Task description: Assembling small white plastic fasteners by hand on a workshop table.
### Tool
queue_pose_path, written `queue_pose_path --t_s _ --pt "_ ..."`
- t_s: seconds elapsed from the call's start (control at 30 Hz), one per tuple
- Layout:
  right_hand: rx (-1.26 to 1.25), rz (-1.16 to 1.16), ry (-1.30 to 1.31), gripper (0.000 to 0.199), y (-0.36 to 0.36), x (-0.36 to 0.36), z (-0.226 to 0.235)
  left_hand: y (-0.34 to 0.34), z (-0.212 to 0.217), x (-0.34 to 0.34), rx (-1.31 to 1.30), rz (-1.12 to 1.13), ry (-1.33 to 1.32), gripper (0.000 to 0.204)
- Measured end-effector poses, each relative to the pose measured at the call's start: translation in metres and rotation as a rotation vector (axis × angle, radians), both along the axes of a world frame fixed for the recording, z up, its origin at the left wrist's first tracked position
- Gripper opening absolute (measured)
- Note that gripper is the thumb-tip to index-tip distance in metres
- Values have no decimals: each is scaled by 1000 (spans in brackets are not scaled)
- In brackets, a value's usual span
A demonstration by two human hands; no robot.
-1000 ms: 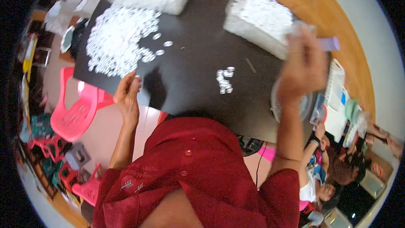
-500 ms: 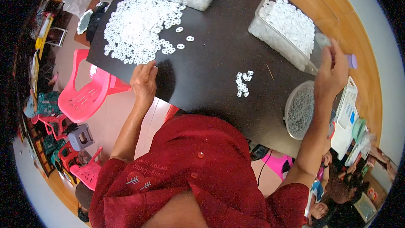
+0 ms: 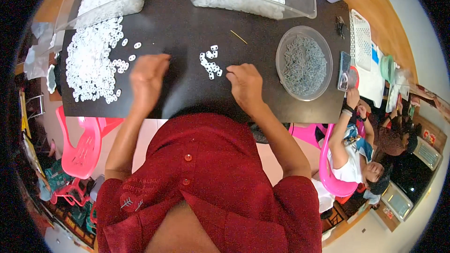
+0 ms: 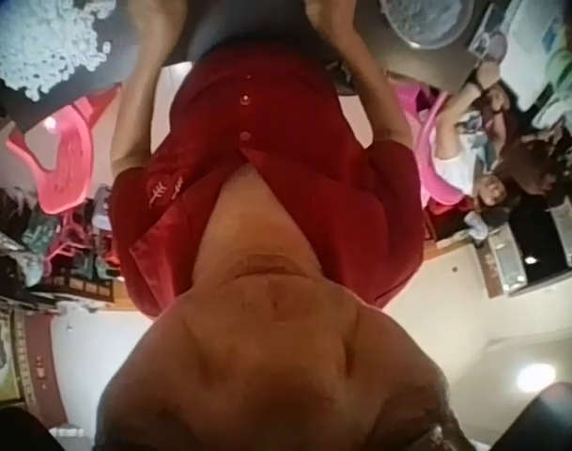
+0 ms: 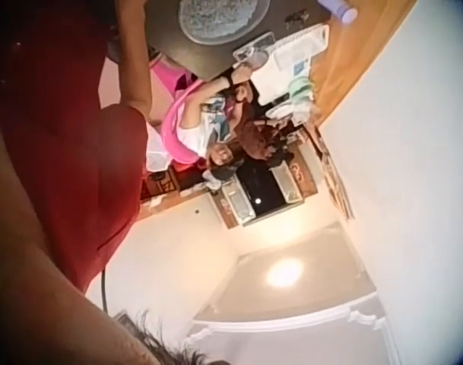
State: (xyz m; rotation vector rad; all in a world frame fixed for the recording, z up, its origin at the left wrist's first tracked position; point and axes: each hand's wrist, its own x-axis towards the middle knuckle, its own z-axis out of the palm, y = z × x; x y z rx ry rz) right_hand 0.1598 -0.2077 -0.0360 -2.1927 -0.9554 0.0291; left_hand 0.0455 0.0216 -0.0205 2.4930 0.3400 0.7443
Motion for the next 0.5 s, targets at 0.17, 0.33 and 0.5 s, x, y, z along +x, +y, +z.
queue_pose_path --t_s 0.17,0.33,0.5 --pt "-27 -13 -27 12 4 6 -14 -53 -32 25 -9 -154 62 21" --pt "-26 -6 -24 13 2 10 -14 -47 -53 30 74 -219 95 23" --pt "-8 -3 23 11 1 13 -15 -29 -53 18 11 -148 88 14"
